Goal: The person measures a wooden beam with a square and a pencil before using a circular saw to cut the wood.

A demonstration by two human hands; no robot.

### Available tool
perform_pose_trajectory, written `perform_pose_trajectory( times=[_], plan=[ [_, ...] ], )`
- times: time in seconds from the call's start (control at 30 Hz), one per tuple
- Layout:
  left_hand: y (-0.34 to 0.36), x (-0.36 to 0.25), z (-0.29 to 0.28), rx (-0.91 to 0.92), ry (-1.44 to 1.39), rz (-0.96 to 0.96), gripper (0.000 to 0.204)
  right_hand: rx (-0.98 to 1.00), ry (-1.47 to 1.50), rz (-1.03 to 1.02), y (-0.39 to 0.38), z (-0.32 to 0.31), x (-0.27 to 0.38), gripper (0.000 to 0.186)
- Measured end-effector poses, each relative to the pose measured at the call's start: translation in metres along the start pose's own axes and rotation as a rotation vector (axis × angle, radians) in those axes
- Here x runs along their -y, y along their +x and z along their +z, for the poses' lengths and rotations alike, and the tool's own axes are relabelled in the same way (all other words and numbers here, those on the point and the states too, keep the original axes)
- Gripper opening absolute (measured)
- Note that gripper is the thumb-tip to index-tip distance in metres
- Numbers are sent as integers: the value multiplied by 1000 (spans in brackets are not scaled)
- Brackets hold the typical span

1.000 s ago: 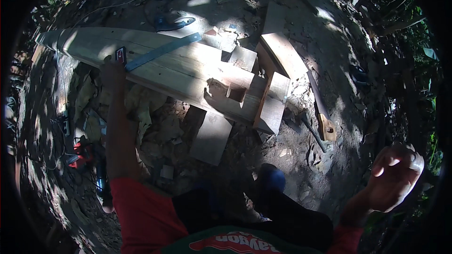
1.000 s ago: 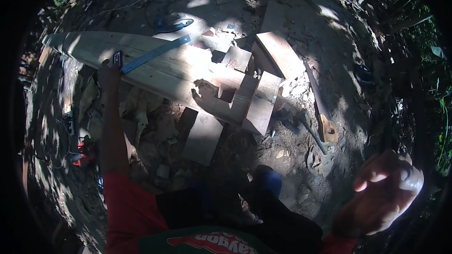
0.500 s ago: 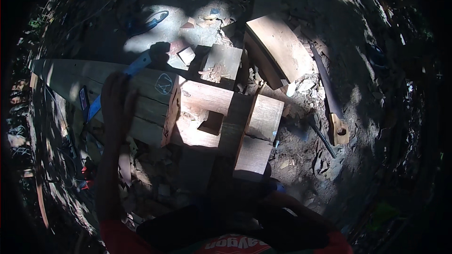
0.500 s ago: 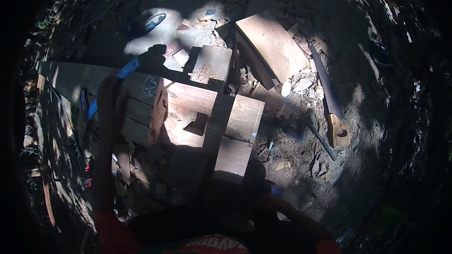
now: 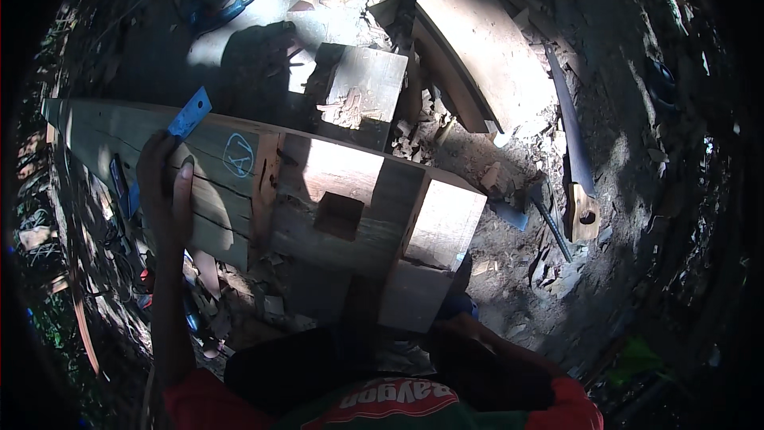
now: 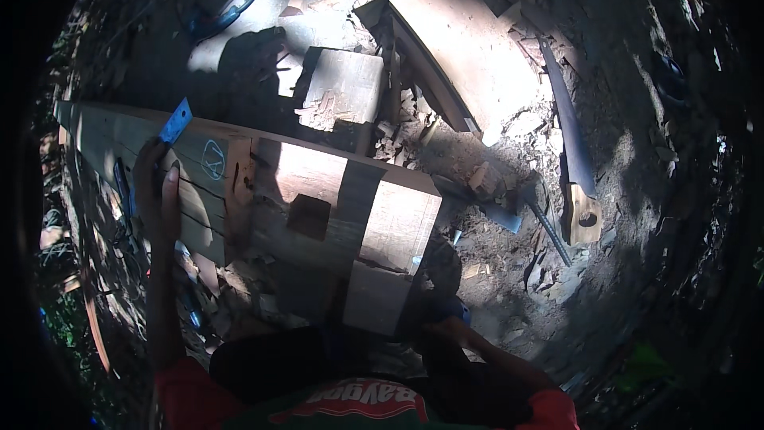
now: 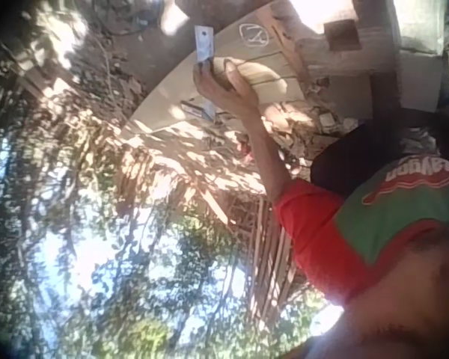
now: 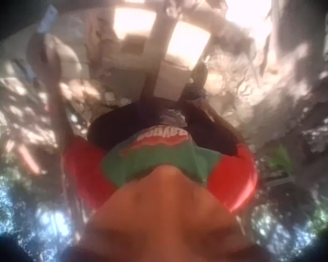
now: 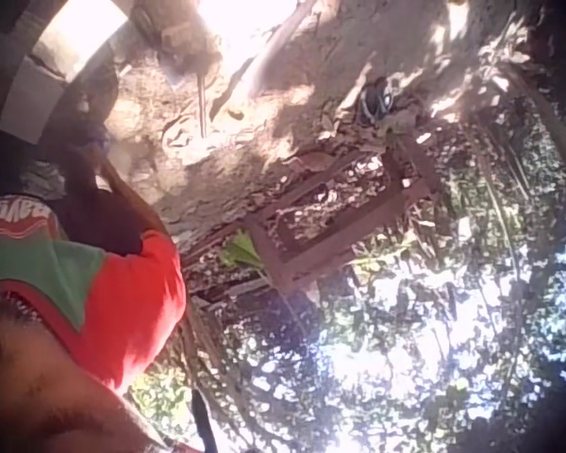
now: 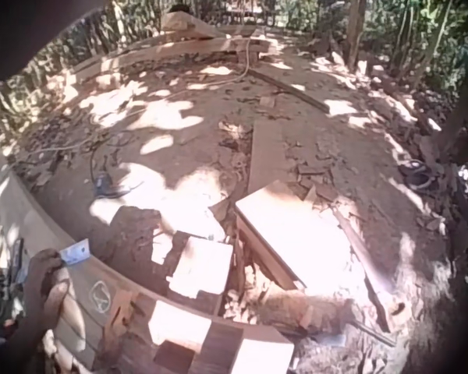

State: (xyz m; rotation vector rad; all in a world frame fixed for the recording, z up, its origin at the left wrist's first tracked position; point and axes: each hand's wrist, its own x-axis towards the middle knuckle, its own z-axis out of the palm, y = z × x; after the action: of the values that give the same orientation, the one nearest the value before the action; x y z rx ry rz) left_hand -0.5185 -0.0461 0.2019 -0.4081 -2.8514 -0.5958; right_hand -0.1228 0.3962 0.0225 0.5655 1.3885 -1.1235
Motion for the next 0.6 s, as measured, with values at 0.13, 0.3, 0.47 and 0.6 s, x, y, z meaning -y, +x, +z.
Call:
perform_pose_trajectory(
  times=[0.13,0.3,0.47,0.6],
  plan=[
    [-3,0,-1,-18,-3,-3,44,-3,-27,-15,-1,-11,1,31],
    [-12,11,-2,-130,78,29,46,-24,-127,-56,-2,-26,9,31],
    [-15,-7,-8,-532,210,96,45,22,-288,-141,-11,-34,27,31],
    [-121,-59,-5,-307,-316,94,32,86,-451,-175,-34,-31,59,31]
  ],
)
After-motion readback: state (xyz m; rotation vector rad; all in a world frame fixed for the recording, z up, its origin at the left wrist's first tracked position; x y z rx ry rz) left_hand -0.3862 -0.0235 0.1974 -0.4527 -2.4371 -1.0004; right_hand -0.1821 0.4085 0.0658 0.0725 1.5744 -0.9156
